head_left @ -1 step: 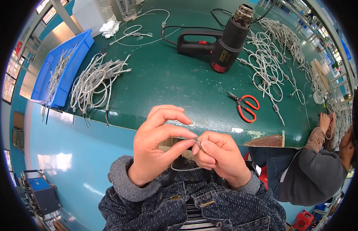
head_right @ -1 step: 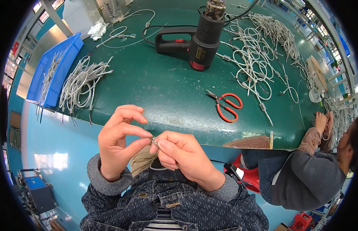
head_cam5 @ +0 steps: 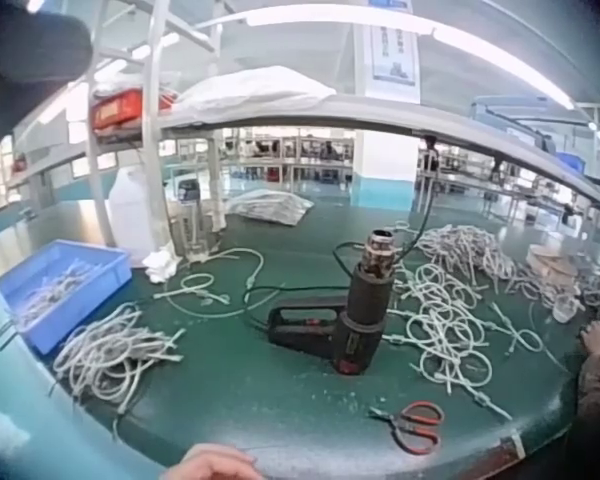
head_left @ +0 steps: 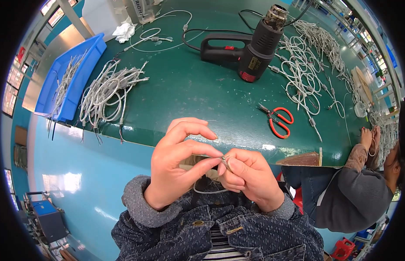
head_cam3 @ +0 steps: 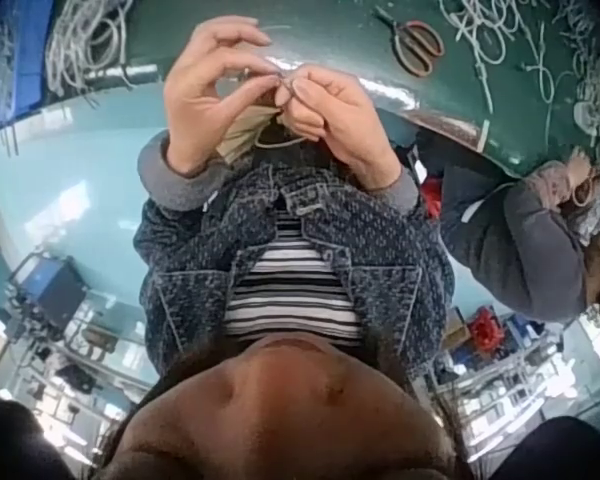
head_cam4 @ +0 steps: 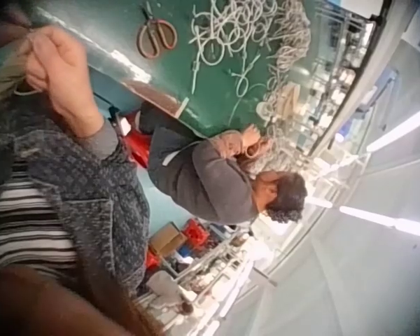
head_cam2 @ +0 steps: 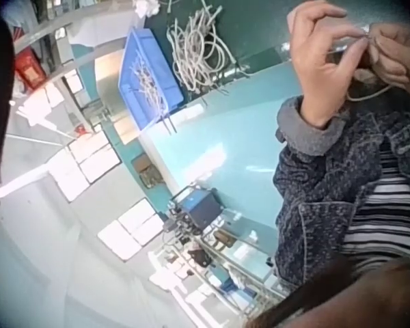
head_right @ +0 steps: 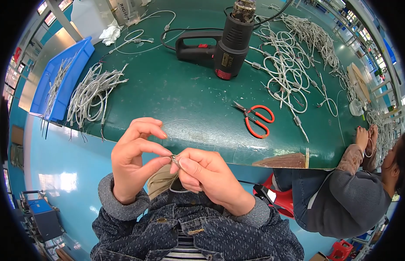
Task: Assemble a wiring harness by applying heat-shrink tubing to connections using a heat gun and scissors.
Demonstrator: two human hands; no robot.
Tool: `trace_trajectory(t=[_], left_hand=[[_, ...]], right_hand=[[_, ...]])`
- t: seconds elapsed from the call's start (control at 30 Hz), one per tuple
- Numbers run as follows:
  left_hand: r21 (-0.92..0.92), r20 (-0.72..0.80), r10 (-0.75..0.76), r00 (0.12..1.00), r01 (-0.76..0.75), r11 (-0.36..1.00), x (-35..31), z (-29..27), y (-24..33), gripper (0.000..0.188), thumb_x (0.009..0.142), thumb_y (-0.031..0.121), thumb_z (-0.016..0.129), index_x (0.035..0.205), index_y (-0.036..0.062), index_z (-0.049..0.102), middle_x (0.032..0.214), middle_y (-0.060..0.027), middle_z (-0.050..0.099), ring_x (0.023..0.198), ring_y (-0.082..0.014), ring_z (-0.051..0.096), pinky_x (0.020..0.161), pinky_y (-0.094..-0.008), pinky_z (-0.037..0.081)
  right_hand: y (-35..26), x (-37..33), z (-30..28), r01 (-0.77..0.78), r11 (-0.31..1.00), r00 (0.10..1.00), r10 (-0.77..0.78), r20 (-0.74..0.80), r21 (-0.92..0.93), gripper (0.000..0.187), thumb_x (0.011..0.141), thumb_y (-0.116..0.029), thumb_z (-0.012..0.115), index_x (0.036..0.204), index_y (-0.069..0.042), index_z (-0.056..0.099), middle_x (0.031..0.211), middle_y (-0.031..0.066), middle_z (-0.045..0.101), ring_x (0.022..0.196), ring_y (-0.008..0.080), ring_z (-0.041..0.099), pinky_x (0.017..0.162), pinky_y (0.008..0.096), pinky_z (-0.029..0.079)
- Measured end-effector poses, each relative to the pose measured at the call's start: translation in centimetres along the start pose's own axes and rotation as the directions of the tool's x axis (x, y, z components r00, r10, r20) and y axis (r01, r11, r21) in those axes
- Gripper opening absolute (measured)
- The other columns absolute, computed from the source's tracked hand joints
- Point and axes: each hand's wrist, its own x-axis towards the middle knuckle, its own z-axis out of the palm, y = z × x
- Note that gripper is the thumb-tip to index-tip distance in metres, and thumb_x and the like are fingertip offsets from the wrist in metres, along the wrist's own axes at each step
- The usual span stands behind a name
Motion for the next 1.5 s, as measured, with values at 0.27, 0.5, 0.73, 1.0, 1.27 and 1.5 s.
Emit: trace_trajectory(t=[0.27,0.5,0.73,1.0,1.27,1.5], left_hand=[[0.059,0.149,0.108,0.983,-0.118,0.991,1.3,-1.0,-0.1,0.023,0.058,0.004,0.08,0.076,0.0068,0.066,0.099,-0.0102,0.057,0.109,-0.0295,0.048,0.087,-0.0425,0.043],[0.185,-0.006,0.199,0.98,-0.195,0.963,0.6,0.0,0.1,0.022,0.056,0.007,0.079,0.072,0.011,0.064,0.092,-0.0036,0.061,0.095,-0.028,0.055,0.089,-0.0459,0.044],[0.314,-0.041,0.253,0.966,-0.228,0.921,-0.4,0.9,0.4,0.024,0.057,0.007,0.081,0.072,0.0121,0.063,0.089,-0.0035,0.058,0.097,-0.0273,0.051,0.093,-0.0511,0.042],[0.154,0.039,0.174,0.984,-0.178,0.972,0.8,0.1,0.5,0.023,0.058,0.008,0.08,0.074,0.011,0.063,0.092,-0.0036,0.058,0.098,-0.0273,0.052,0.086,-0.0431,0.043],[-0.222,0.29,-0.022,0.957,0.089,0.971,1.4,-0.5,0.4,0.023,0.061,0.006,0.08,0.076,0.0065,0.063,0.096,-0.0077,0.055,0.103,-0.027,0.048,0.092,-0.0418,0.039],[-0.364,0.277,-0.161,0.947,0.258,0.895,0.9,0.3,-0.1,0.022,0.061,0.004,0.079,0.077,0.0043,0.064,0.095,-0.0076,0.055,0.102,-0.0249,0.049,0.091,-0.0394,0.039]], right_hand=[[-0.1,-0.2,-0.2,-0.063,0.992,0.995,0.054,0.083,0.105,0.026,0.098,-0.021,0.043,0.087,0.001,0.053,0.055,-0.0034,0.036,0.046,0.0052,0.03,0.044,0.0219,0.025],[0.4,0.0,0.0,0.045,0.997,0.999,-0.044,0.015,-0.055,0.024,0.099,-0.017,0.04,0.089,0.002,0.05,0.056,-0.0016,0.037,0.047,0.0062,0.031,0.044,0.0222,0.025],[1.1,0.0,0.4,0.17,0.981,0.981,-0.178,-0.08,-0.096,0.018,0.099,-0.012,0.038,0.094,0.002,0.048,0.057,-0.0006,0.037,0.049,0.0072,0.032,0.046,0.0222,0.027],[0.2,-0.7,0.0,0.153,0.947,0.988,-0.155,0.014,-0.282,0.02,0.099,-0.013,0.039,0.091,0.002,0.049,0.057,-0.0011,0.037,0.049,0.0061,0.031,0.044,0.0221,0.024],[-0.1,-0.9,-0.6,-0.088,0.978,0.972,0.043,0.229,0.188,0.029,0.099,-0.024,0.041,0.088,0.001,0.051,0.055,-0.0049,0.034,0.046,0.0041,0.029,0.044,0.0207,0.024],[0.1,-0.3,-0.9,-0.203,0.875,0.944,0.055,0.326,0.44,0.027,0.1,-0.024,0.039,0.086,-0.003,0.048,0.054,-0.007,0.03,0.042,0.0035,0.027,0.041,0.0209,0.023]])
